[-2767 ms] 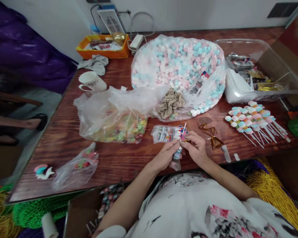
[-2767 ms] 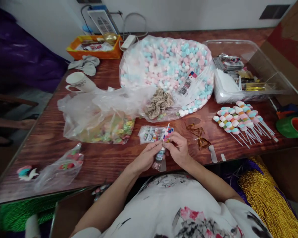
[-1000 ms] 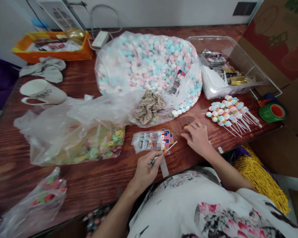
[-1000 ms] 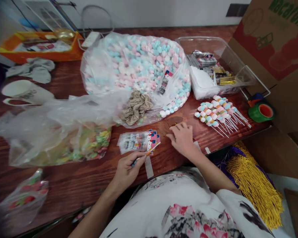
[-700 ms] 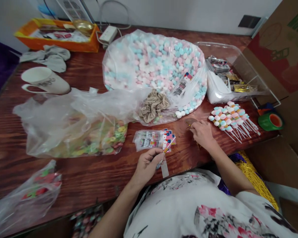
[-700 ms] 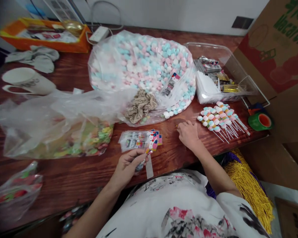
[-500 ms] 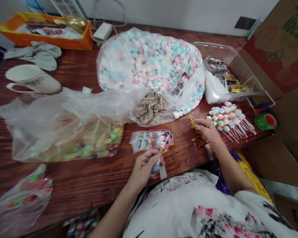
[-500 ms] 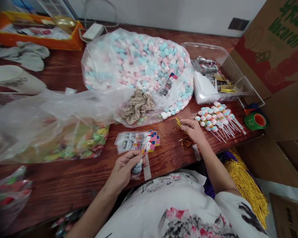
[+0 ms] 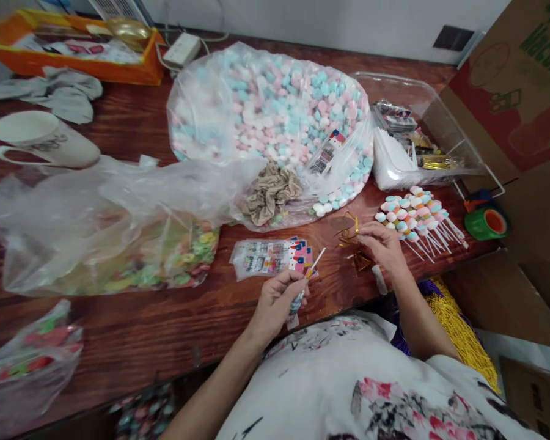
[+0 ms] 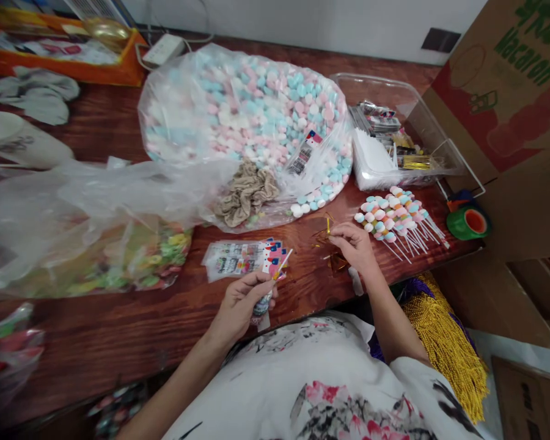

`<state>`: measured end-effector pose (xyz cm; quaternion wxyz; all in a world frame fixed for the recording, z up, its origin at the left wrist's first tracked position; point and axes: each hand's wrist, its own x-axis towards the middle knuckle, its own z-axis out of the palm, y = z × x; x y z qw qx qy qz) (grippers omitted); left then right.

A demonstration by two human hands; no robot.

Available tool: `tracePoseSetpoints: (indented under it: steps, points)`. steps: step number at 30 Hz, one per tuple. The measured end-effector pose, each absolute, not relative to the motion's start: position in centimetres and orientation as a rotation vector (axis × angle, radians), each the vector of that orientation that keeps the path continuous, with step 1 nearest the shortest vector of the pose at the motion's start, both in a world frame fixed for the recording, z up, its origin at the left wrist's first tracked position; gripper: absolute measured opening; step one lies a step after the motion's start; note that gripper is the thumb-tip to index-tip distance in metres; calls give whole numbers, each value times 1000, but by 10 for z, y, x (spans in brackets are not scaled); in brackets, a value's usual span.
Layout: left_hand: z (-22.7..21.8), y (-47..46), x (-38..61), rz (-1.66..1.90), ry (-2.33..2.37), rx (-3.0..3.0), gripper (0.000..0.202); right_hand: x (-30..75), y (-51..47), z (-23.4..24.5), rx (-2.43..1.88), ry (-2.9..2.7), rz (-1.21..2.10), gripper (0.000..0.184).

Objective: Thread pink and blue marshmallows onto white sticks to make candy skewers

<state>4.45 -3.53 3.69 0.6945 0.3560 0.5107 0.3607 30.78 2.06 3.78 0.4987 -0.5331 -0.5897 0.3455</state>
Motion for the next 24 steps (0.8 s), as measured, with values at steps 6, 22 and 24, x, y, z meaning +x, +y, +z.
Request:
tracePoseSetpoints:
  steps: [6,22,24]
  points:
    - [35,-29,60,919,1131,959,19,250,-25,56,-1068,-1638,883,17]
    - [26,-35,42,1042,1014,848,22,201,-33,34,-1081,-1877,801,38]
    - [28,-33,42,1046,994,900,22,198,-40,28,-1061,-1835,703,42]
